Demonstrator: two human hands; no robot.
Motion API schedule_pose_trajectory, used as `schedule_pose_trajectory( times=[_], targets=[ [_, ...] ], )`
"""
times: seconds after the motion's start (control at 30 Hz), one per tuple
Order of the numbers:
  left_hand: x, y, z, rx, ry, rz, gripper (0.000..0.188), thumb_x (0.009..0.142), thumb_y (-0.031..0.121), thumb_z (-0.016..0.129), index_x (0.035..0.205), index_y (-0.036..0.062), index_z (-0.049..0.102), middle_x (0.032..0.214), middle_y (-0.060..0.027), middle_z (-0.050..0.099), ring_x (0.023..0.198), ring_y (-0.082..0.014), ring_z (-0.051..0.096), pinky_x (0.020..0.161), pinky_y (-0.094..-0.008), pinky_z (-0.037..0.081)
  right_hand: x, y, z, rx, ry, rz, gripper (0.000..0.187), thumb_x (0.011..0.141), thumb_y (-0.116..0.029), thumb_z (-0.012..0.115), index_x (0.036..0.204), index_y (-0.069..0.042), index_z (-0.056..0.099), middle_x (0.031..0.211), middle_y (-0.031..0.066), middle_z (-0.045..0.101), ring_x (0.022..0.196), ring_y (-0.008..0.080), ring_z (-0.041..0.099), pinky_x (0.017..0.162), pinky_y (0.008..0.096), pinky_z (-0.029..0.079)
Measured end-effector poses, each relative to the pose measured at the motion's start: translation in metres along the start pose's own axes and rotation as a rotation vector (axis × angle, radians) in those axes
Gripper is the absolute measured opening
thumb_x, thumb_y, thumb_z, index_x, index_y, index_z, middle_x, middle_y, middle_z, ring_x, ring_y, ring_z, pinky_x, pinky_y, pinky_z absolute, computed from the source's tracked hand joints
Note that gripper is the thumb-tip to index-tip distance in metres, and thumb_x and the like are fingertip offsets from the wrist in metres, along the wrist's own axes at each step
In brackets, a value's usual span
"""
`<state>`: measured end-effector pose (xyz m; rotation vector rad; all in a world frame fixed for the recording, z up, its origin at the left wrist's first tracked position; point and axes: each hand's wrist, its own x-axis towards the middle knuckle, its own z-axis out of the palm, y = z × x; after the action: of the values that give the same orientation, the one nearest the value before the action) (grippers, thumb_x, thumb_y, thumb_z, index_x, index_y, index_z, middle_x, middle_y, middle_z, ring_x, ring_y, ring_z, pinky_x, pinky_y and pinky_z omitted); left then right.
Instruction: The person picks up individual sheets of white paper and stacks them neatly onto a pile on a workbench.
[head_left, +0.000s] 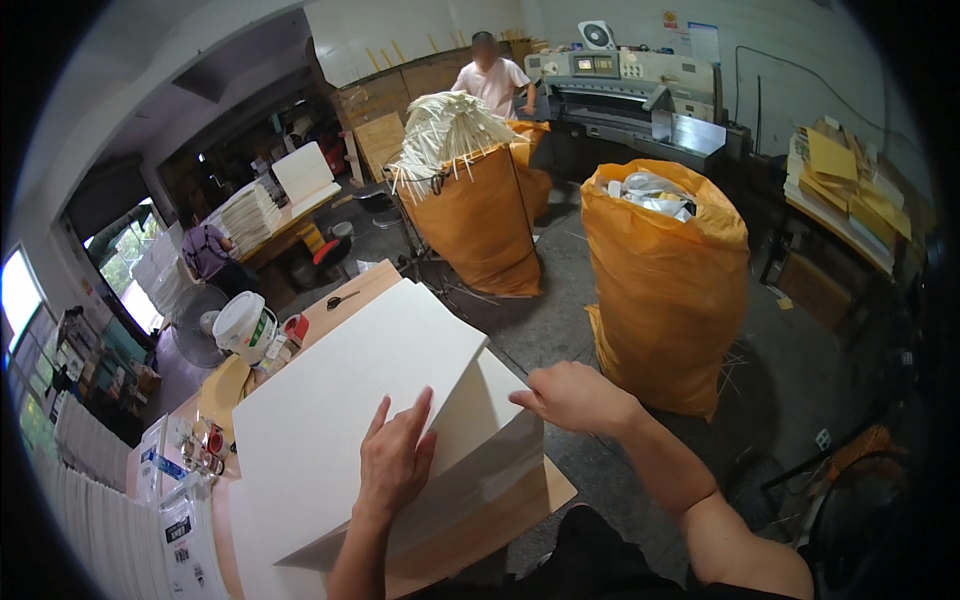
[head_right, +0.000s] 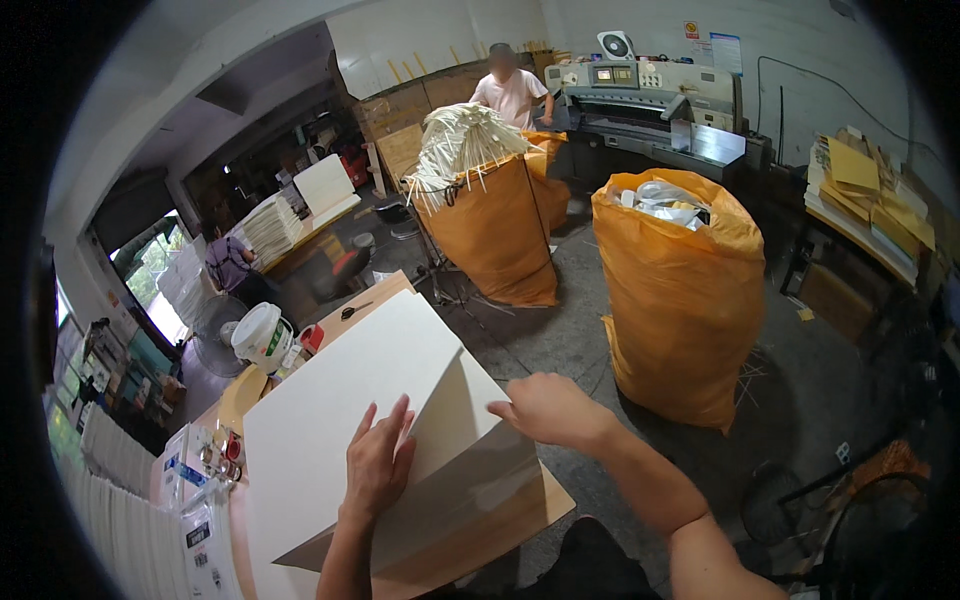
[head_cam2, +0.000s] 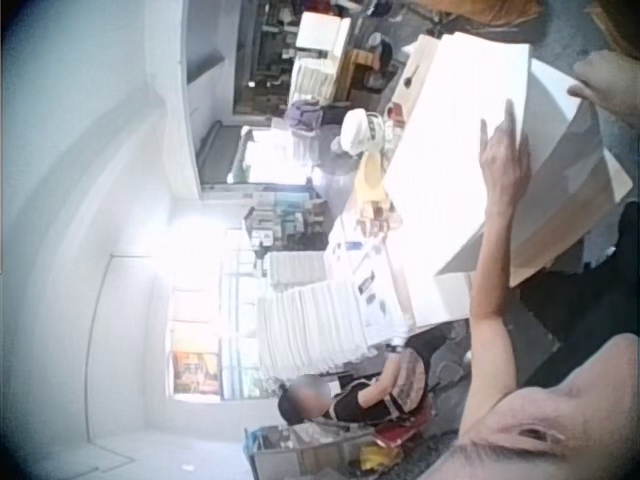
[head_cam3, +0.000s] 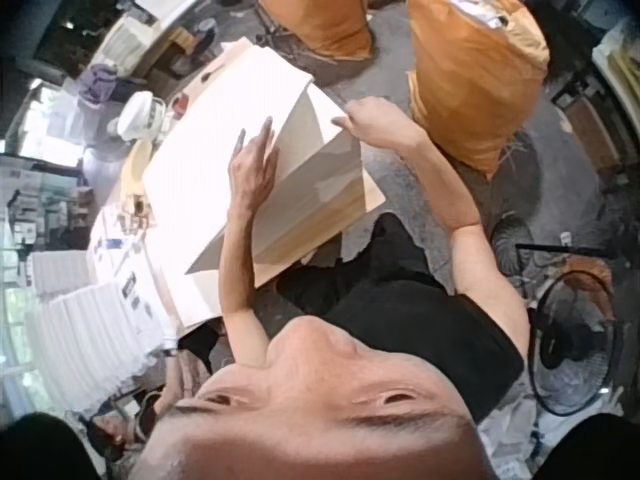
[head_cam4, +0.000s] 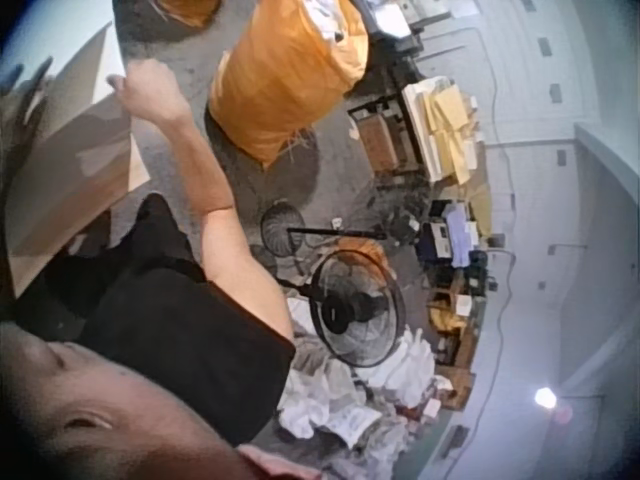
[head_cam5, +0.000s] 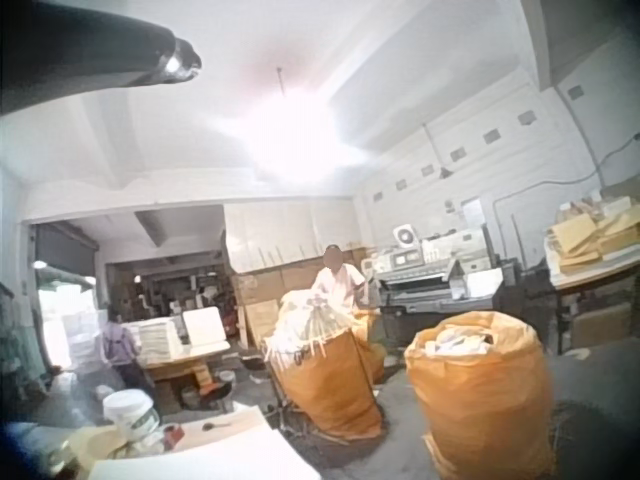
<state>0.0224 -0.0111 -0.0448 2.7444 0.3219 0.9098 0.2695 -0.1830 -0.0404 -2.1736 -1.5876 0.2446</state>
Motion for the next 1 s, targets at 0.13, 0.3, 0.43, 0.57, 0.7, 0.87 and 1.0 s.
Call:
schedule_pose_trajectory(
  times=[0.13,0.3,0.43,0.57,0.7,0.87,1.0],
  targets=[
    [-0.001,-0.009,-0.004,0.008,0.064,0.101,0.045,0.097,0.001,0.065,0.137,0.02,0.07,0.124,-0.0136,0.074,0.109,-0.0338,0.074,0.104,-0.0512,0.056,0.017,-0.043,0.002,0.49,0.274,0.016,0.046,0.104,-0.042,0.066,0.084,-0.002,0.058,0.071,0.0183,0.067,0.065,0.0314,0.068,0.063,0.0442,0.054],
    [0.003,0.0,-0.004,-0.189,0.054,-0.097,0.036,0.098,-0.001,0.065,0.126,0.0183,0.076,0.133,-0.0163,0.069,0.104,-0.032,0.077,0.084,-0.0385,0.062,0.034,-0.04,0.036,1.179,0.376,0.03,0.037,0.102,-0.027,0.071,0.079,-0.007,0.051,0.063,0.0004,0.057,0.06,0.0094,0.06,0.051,0.0265,0.045],
    [-0.001,-0.003,-0.004,-0.194,0.044,-0.101,0.035,0.095,0.002,0.067,0.124,0.0188,0.077,0.134,-0.0158,0.068,0.104,-0.0315,0.078,0.08,-0.0372,0.063,0.036,-0.047,0.028,1.05,0.397,-0.023,0.037,0.104,-0.024,0.068,0.076,-0.009,0.051,0.064,-0.0019,0.056,0.056,0.0067,0.056,0.048,0.0224,0.043],
    [-0.002,-0.005,-0.004,-0.185,0.051,-0.107,0.036,0.092,0.005,0.07,0.124,0.02,0.077,0.136,-0.0146,0.067,0.105,-0.0308,0.078,0.081,-0.0377,0.063,0.039,-0.048,0.029,1.194,0.338,-0.011,0.036,0.106,-0.024,0.066,0.076,-0.009,0.052,0.065,-0.0015,0.057,0.054,0.0066,0.056,0.046,0.0226,0.043],
    [-0.002,-0.002,-0.004,-0.213,0.044,-0.112,0.037,0.091,0.008,0.071,0.126,0.0213,0.077,0.137,-0.0143,0.067,0.109,-0.0312,0.077,0.084,-0.0387,0.063,0.042,-0.045,0.038,0.876,0.503,-0.055,0.041,0.105,-0.028,0.067,0.073,-0.008,0.052,0.063,0.0,0.059,0.056,0.0068,0.059,0.047,0.0249,0.043],
    [-0.002,0.0,-0.009,-0.2,0.036,-0.118,0.032,0.093,0.014,0.072,0.124,0.0178,0.076,0.136,-0.0149,0.068,0.104,-0.031,0.076,0.084,-0.0391,0.06,0.038,-0.046,0.03,1.155,0.384,0.001,0.044,0.105,-0.026,0.068,0.071,-0.007,0.049,0.061,0.0005,0.058,0.055,0.0077,0.06,0.048,0.0267,0.045],
    [-0.002,-0.003,-0.008,-0.206,0.023,-0.119,0.032,0.093,0.018,0.074,0.125,0.0193,0.077,0.137,-0.0146,0.068,0.102,-0.0311,0.076,0.086,-0.0392,0.06,0.038,-0.045,0.036,1.118,0.444,-0.005,0.044,0.104,-0.026,0.07,0.071,-0.006,0.048,0.061,-0.0005,0.056,0.056,0.0074,0.06,0.049,0.027,0.047]
  ],
)
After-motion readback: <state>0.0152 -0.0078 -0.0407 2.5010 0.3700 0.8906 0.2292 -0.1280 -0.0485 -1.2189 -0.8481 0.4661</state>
